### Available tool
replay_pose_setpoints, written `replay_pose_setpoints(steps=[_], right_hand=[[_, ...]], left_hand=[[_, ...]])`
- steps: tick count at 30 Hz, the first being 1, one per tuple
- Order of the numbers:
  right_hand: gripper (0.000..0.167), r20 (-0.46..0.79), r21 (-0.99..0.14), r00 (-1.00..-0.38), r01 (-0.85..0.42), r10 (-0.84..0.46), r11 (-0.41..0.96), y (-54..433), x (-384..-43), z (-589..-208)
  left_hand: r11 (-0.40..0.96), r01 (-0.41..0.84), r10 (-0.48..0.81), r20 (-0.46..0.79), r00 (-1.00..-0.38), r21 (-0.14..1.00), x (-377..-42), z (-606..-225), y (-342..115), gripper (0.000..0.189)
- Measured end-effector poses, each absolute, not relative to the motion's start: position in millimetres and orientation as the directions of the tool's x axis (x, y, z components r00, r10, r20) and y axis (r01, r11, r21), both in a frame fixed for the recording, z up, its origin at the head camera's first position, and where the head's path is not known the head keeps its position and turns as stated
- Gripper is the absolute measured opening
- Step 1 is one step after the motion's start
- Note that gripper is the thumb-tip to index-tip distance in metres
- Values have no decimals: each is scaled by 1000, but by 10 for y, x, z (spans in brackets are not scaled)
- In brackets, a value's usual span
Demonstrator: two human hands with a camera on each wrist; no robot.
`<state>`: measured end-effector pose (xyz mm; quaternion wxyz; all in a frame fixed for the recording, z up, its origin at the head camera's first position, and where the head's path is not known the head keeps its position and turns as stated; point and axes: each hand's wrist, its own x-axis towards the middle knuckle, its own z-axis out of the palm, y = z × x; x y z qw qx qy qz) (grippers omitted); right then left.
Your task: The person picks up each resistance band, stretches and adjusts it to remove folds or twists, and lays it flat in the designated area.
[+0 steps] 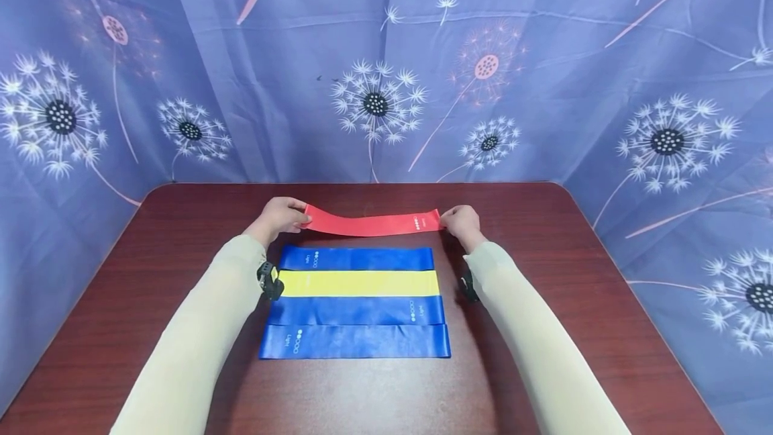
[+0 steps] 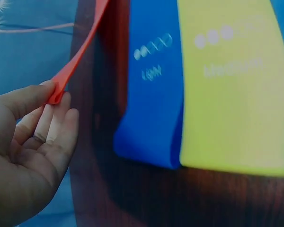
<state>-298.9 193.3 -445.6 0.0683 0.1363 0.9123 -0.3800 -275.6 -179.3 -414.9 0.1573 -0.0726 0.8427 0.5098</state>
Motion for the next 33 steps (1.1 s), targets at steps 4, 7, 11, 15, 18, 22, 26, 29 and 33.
replay_pose_setpoints(steps=[4, 7, 11, 15, 18, 22, 26, 29, 33], right_hand=[[22, -218, -662, -960, 277, 174, 696, 1918, -2971, -4459], [22, -210, -659, -964, 265, 166, 704, 1898, -2962, -4463], [22, -196, -644, -968, 247, 156, 724, 1885, -2959, -4468], [21, -180, -620, -974, 224, 141, 752, 1879, -2956, -4472], [20, -179, -608, -975, 214, 131, 765, 1872, -2949, -4473], [18, -169, -596, -977, 209, 133, 775, 1874, -2937, -4481], [19, -149, -583, -980, 195, 132, 789, 1875, -2946, -4493], [20, -145, -577, -981, 190, 130, 795, 1865, -2956, -4500], [23, -153, -589, -980, 195, 129, 784, 1846, -2954, -4510]], left_hand=[[514, -279, -21, -314, -949, 811, -2744, -4212, -1858, 46], [535, -286, -52, -306, -951, 795, -2743, -4251, -1900, 43], [556, -292, -68, -307, -949, 778, -2739, -4272, -1926, 42], [566, -299, -61, -322, -945, 768, -2733, -4286, -1949, 41], [561, -301, -50, -331, -942, 771, -2730, -4306, -1969, 41], [558, -298, -40, -334, -942, 774, -2729, -4344, -1991, 41], [568, -314, -57, -345, -937, 761, -2727, -4401, -2015, 41], [590, -331, -85, -351, -932, 736, -2726, -4440, -2023, 42], [633, -337, -121, -341, -932, 697, -2718, -4439, -1998, 40]])
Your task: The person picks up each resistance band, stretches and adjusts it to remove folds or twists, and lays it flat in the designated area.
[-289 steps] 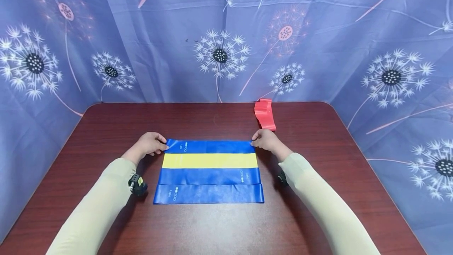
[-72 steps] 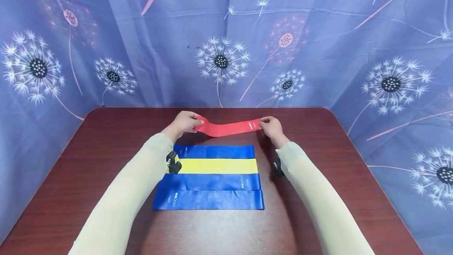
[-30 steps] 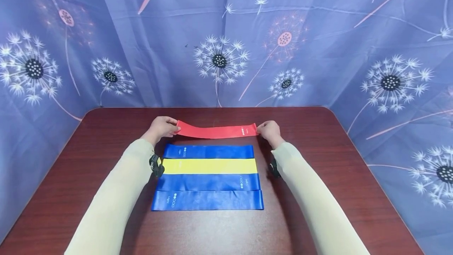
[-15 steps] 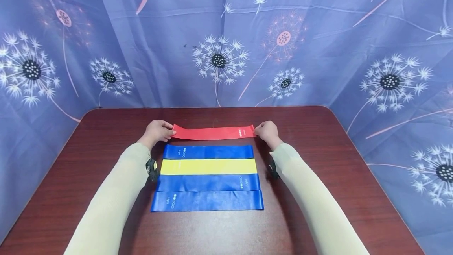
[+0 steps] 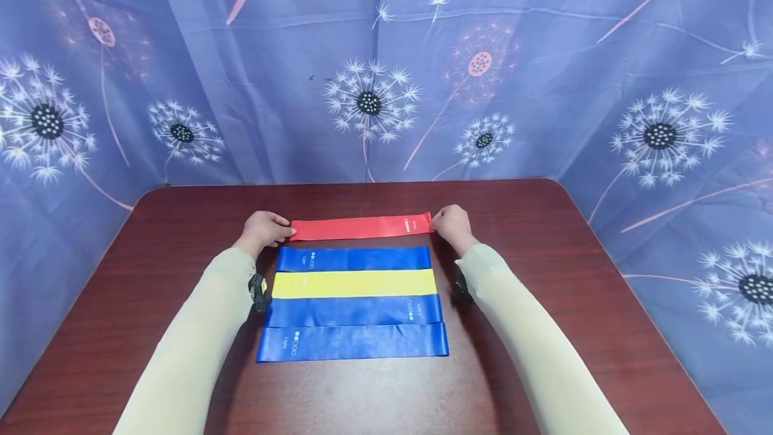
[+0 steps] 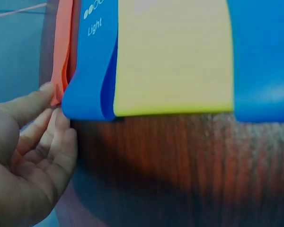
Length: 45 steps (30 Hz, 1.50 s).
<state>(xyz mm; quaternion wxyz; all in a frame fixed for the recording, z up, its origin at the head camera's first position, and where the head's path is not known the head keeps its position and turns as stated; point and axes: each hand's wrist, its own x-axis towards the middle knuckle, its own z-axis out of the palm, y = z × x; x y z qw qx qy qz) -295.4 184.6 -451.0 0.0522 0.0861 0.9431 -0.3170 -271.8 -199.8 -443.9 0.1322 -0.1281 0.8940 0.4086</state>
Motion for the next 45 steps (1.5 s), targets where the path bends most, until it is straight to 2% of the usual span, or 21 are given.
replay_pose_setpoints(steps=[5, 11, 24, 35, 45], right_hand=[[29, -170, -602, -978, 203, 124, 772, 1829, -2940, -4505], [21, -191, -601, -977, 191, 93, 776, 1845, -2904, -4484], [22, -254, -647, -961, 255, 112, 719, 1837, -2801, -4493], [19, -239, -647, -965, 238, 104, 724, 1795, -2738, -4496], [18, -272, -665, -952, 291, 140, 688, 1772, -2689, -4511]], left_hand=[[680, -316, -140, -306, -942, 661, -2704, -4395, -1954, 34], [683, -332, -153, -317, -936, 650, -2686, -4366, -1930, 33], [588, -353, -111, -360, -926, 728, -2657, -4386, -2068, 40], [539, -333, -57, -361, -931, 774, -2603, -4415, -2164, 42], [526, -343, -56, -371, -927, 778, -2594, -4465, -2181, 41]])
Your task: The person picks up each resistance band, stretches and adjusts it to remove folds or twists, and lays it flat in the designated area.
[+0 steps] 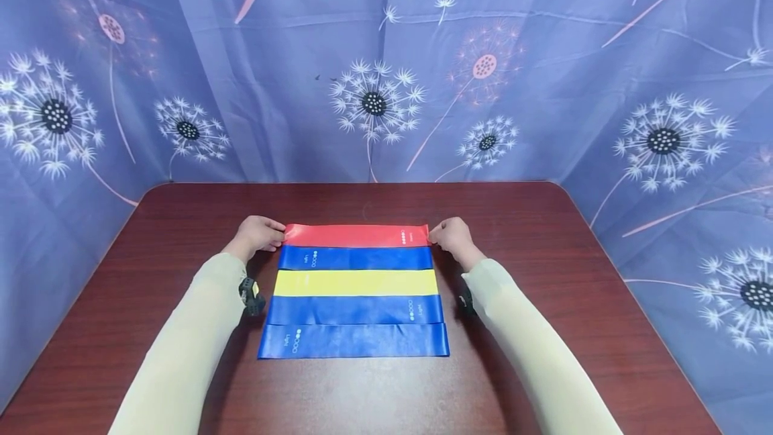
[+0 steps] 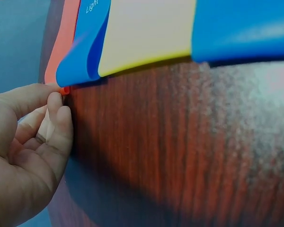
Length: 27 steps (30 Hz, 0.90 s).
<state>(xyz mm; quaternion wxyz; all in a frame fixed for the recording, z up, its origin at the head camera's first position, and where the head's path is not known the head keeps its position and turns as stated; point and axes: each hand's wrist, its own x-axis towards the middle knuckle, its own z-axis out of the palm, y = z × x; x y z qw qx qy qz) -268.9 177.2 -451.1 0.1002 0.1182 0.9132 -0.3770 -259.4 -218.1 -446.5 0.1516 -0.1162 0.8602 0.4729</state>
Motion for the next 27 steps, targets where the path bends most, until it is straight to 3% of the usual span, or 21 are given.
replay_pose_setpoints(steps=[27], right_hand=[[15, -297, -691, -944, 318, 147, 649, 1784, -2626, -4542]], left_hand=[[525, -306, -26, -345, -938, 794, -2512, -4477, -2187, 45]])
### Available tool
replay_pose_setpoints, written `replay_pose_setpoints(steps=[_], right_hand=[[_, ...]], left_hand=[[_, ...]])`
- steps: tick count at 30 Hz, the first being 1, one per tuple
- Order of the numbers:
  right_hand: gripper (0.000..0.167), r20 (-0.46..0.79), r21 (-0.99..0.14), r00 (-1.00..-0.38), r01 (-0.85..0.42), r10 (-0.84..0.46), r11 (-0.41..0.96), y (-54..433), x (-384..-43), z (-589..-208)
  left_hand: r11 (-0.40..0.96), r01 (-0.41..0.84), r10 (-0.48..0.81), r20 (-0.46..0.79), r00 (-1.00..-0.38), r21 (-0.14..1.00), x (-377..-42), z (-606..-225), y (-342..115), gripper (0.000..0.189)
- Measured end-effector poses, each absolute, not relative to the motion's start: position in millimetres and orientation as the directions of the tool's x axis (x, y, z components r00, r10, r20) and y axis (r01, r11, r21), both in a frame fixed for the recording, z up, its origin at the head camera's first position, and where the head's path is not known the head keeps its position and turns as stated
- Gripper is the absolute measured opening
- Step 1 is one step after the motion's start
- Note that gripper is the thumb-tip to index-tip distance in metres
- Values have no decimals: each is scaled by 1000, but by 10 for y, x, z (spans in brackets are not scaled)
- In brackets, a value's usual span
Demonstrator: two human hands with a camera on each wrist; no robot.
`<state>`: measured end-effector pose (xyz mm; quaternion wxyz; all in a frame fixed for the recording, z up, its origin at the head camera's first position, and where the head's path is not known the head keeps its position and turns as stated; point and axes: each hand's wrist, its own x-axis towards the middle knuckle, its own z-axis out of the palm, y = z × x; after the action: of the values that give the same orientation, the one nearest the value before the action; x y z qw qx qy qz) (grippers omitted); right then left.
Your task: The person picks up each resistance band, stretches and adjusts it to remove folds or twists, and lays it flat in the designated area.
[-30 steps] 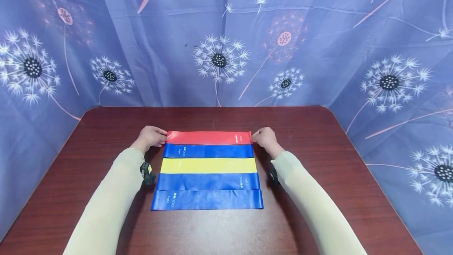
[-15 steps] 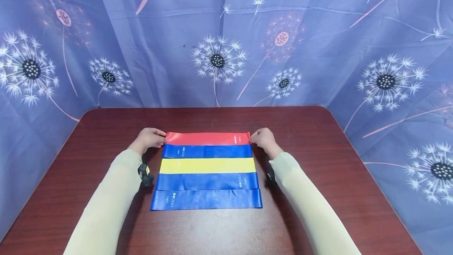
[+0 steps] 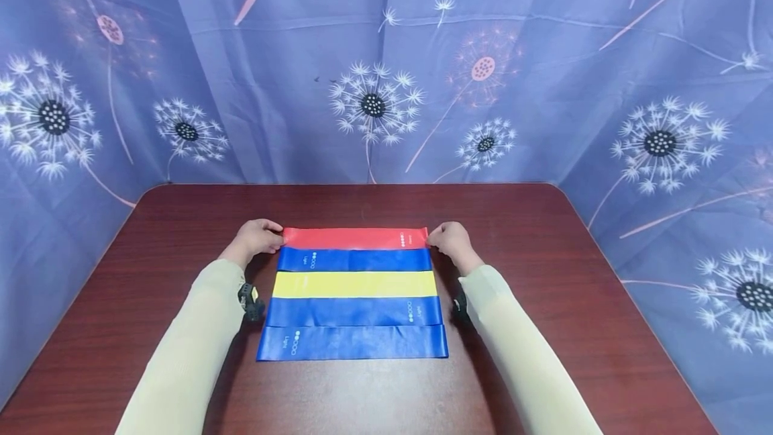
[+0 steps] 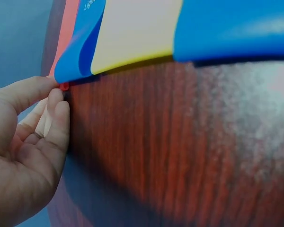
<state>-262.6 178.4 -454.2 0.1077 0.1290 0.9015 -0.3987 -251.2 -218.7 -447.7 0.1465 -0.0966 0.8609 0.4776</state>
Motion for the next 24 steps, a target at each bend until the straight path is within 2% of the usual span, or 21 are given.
replay_pose_setpoints(steps=[6, 17, 21, 24], right_hand=[[14, -299, -708, -943, 323, 148, 628, 1832, -2632, -4568], [22, -289, -798, -957, 261, 35, 543, 1900, -2592, -4575], [26, -262, -846, -964, 247, 37, 473, 1906, -2574, -4585], [28, -190, -889, -980, 199, 63, 411, 1934, -2536, -4563]], left_hand=[[507, -292, -5, -335, -942, 811, -2535, -4501, -2188, 46], [455, -273, 21, -317, -948, 847, -2453, -4544, -2234, 46], [446, -261, 26, -304, -952, 856, -2405, -4507, -2258, 46], [461, -209, 32, -251, -968, 863, -2356, -4416, -2290, 45]])
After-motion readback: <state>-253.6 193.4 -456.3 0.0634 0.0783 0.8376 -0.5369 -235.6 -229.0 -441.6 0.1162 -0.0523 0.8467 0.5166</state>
